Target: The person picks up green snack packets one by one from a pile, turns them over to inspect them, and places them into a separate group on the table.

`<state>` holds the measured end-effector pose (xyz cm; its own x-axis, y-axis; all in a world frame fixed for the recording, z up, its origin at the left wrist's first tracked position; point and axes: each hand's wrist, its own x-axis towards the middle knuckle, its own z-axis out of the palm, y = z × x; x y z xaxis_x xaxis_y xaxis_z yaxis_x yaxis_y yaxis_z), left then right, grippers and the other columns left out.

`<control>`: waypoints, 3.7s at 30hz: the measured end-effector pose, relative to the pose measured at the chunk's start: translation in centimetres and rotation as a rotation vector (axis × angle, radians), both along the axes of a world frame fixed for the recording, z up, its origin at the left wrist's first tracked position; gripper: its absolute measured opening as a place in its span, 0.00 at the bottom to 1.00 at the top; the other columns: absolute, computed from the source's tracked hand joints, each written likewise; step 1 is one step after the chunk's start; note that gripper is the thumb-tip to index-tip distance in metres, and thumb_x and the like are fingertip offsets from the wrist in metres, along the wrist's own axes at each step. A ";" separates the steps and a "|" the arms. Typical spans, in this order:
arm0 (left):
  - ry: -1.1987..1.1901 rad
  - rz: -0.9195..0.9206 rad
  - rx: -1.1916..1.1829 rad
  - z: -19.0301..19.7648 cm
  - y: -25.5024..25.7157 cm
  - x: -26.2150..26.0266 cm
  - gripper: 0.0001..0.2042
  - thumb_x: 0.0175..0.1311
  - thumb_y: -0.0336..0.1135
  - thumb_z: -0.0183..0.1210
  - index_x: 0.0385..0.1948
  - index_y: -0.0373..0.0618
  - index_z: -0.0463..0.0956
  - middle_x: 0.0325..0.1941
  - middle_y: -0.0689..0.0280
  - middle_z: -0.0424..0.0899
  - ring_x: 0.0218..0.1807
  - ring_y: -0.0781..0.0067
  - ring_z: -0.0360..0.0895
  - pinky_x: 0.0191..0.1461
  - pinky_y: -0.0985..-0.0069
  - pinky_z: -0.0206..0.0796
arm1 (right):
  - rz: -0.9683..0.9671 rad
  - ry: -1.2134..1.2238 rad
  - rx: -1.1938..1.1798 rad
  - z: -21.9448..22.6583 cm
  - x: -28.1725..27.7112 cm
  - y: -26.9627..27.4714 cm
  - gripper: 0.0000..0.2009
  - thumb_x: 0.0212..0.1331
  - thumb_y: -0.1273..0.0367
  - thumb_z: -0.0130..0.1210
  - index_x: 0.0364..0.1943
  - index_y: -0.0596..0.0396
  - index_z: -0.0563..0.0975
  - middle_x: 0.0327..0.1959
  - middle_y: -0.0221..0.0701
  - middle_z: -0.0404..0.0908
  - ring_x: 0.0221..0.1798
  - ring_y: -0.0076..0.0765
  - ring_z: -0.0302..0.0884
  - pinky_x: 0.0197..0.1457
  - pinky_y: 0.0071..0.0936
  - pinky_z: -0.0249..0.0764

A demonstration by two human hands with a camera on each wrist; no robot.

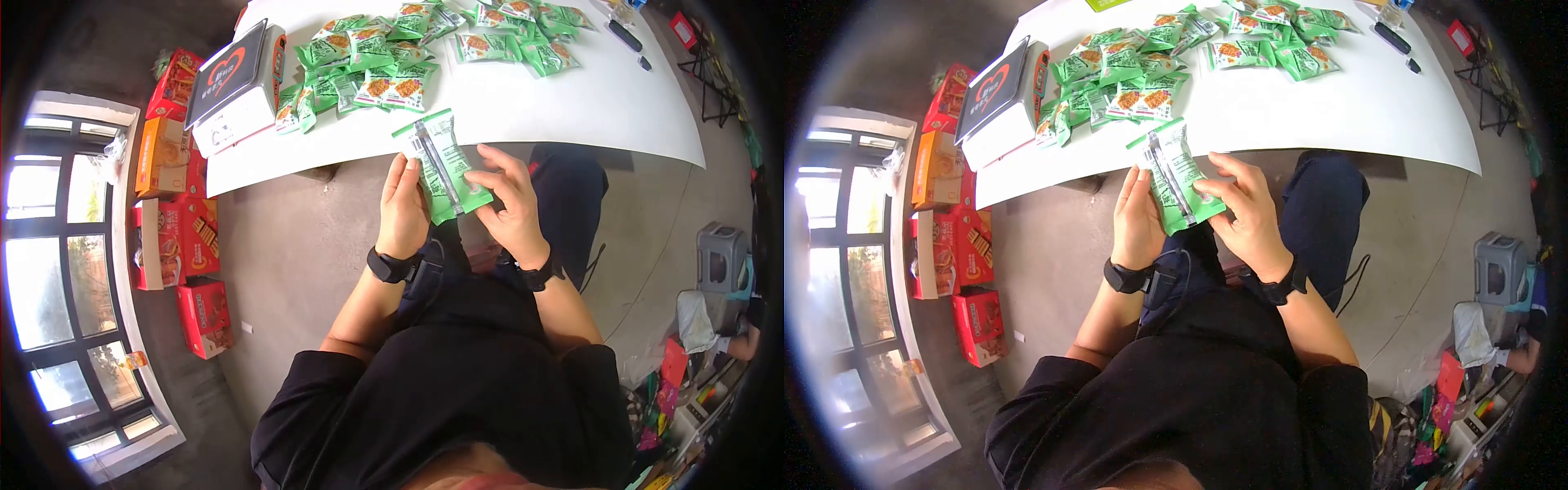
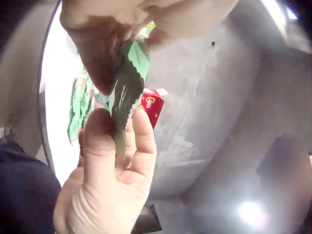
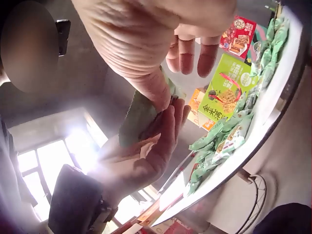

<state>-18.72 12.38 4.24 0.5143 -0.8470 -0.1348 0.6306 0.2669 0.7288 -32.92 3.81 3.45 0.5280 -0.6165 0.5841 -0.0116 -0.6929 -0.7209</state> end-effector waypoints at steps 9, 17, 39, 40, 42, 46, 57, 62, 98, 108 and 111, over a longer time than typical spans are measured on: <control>-0.112 -0.009 -0.104 0.0 0.4 -0.4 0.20 0.75 0.36 0.42 0.63 0.39 0.58 0.61 0.60 0.70 0.61 0.70 0.69 0.65 0.70 0.61 | -0.009 -0.006 -0.094 0.1 -0.4 -0.3 0.17 0.44 0.82 0.59 0.41 0.54 0.78 0.44 0.33 0.81 0.44 0.39 0.77 0.45 0.29 0.74; -0.117 -0.121 -0.097 0.4 0.0 -1.3 0.35 0.66 0.24 0.52 0.72 0.53 0.44 0.70 0.58 0.57 0.65 0.66 0.64 0.68 0.65 0.56 | 0.310 -0.287 0.922 -1.0 -0.8 -0.4 0.04 0.66 0.71 0.52 0.40 0.56 0.72 0.37 0.29 0.79 0.36 0.21 0.78 0.37 0.17 0.72; -0.432 0.101 0.099 -0.9 -2.1 -0.6 0.37 0.63 0.17 0.53 0.71 0.48 0.44 0.62 0.53 0.68 0.61 0.65 0.70 0.61 0.68 0.66 | 0.192 -0.121 1.062 -3.2 0.9 -1.2 0.14 0.68 0.58 0.52 0.35 0.55 0.77 0.28 0.21 0.76 0.30 0.15 0.71 0.33 0.16 0.69; -0.431 0.090 0.124 -1.0 -2.3 -0.7 0.36 0.63 0.17 0.53 0.71 0.47 0.44 0.62 0.54 0.68 0.61 0.66 0.70 0.60 0.69 0.66 | 0.184 -0.120 1.042 -3.2 1.0 -1.3 0.14 0.68 0.59 0.52 0.34 0.56 0.77 0.27 0.22 0.76 0.30 0.15 0.71 0.33 0.16 0.69; -0.433 0.079 0.149 -1.2 -2.6 -0.5 0.35 0.64 0.18 0.53 0.70 0.46 0.45 0.62 0.55 0.68 0.60 0.67 0.70 0.60 0.70 0.67 | 0.178 -0.121 1.023 -3.4 1.2 -1.8 0.14 0.68 0.60 0.52 0.34 0.56 0.76 0.27 0.22 0.76 0.29 0.15 0.71 0.33 0.16 0.69; -0.477 0.011 0.196 -1.8 -3.6 0.5 0.31 0.65 0.19 0.53 0.68 0.43 0.50 0.63 0.57 0.68 0.59 0.70 0.70 0.58 0.75 0.65 | 0.224 -0.014 0.962 -3.6 1.5 -3.7 0.11 0.67 0.63 0.54 0.34 0.58 0.76 0.27 0.23 0.76 0.30 0.15 0.72 0.33 0.15 0.68; -0.643 0.484 0.185 -4.0 -7.1 10.8 0.26 0.66 0.22 0.52 0.65 0.42 0.56 0.62 0.56 0.66 0.57 0.69 0.70 0.59 0.73 0.65 | -0.064 0.264 0.400 -5.8 3.2 -17.1 0.11 0.53 0.70 0.63 0.40 0.55 0.78 0.35 0.35 0.81 0.36 0.36 0.77 0.43 0.30 0.74; -0.795 0.597 0.320 -4.3 -8.7 17.2 0.26 0.65 0.20 0.51 0.65 0.41 0.57 0.56 0.58 0.70 0.51 0.73 0.72 0.51 0.80 0.67 | -0.182 0.277 -0.006 -5.7 4.9 -22.5 0.19 0.46 0.71 0.66 0.45 0.52 0.77 0.47 0.37 0.77 0.51 0.48 0.71 0.57 0.40 0.67; -0.487 0.141 0.221 -1.3 -13.6 7.9 0.21 0.73 0.40 0.49 0.58 0.32 0.66 0.59 0.52 0.74 0.58 0.63 0.74 0.60 0.64 0.68 | -0.029 0.017 -0.070 -0.2 8.6 -18.4 0.32 0.35 0.69 0.71 0.51 0.53 0.70 0.40 0.39 0.75 0.43 0.48 0.73 0.45 0.39 0.69; -0.161 0.191 0.080 0.2 -11.5 7.4 0.16 0.73 0.37 0.46 0.53 0.34 0.69 0.50 0.58 0.79 0.49 0.65 0.80 0.51 0.67 0.74 | 0.294 -0.026 0.352 -0.7 8.4 -16.6 0.28 0.50 0.55 0.70 0.51 0.54 0.72 0.34 0.32 0.81 0.32 0.29 0.76 0.37 0.26 0.71; -0.167 0.232 0.082 0.8 -11.2 7.0 0.15 0.71 0.40 0.52 0.47 0.35 0.72 0.44 0.60 0.81 0.42 0.70 0.81 0.46 0.71 0.76 | 0.526 0.048 0.855 0.2 7.9 -17.3 0.16 0.60 0.57 0.62 0.34 0.57 0.76 0.25 0.22 0.78 0.28 0.15 0.72 0.34 0.16 0.68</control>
